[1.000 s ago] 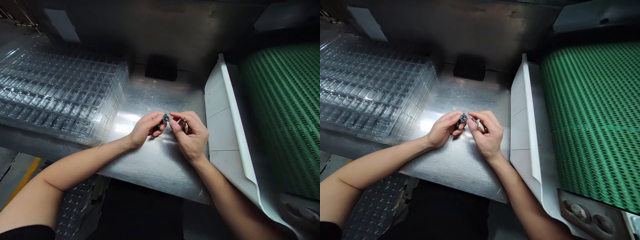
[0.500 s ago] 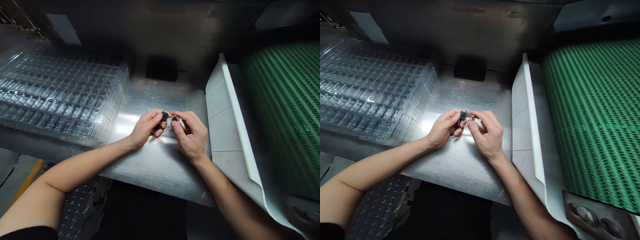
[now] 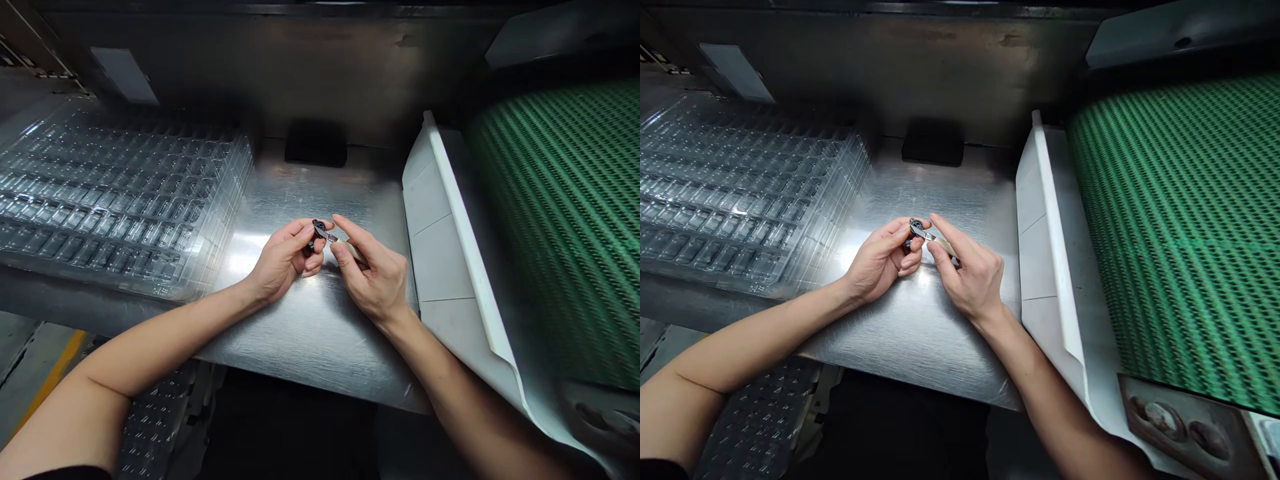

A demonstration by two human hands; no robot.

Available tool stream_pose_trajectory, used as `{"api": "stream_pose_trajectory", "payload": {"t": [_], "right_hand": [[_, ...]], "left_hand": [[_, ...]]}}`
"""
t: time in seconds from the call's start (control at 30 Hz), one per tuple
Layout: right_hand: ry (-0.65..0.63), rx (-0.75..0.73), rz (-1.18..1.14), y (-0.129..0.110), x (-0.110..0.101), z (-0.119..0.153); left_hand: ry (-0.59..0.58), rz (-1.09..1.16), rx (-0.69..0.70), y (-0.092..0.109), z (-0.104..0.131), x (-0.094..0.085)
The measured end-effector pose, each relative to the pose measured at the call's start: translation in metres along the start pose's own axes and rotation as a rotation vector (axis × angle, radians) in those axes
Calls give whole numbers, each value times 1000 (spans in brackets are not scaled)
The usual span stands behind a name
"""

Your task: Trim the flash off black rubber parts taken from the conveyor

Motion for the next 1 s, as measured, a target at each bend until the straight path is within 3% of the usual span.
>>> {"api": "stream_pose_trajectory", "payload": {"t": [0.43, 1.0], "right_hand": [[-18, 16, -9, 0, -1, -1], [17, -73, 52, -6, -6, -2]], "left_hand": [[15, -23, -27, 0, 0, -2], [30, -53, -37, 2, 1, 1]]}}
Point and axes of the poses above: each hand's wrist, its own z-axis away from the middle knuckle, its own x-axis out of the palm, y = z × x, the point moved 7 cm from there along -z, towards the middle knuckle, and after that the axes turned 10 degrees about z, right-handed, at the moved point
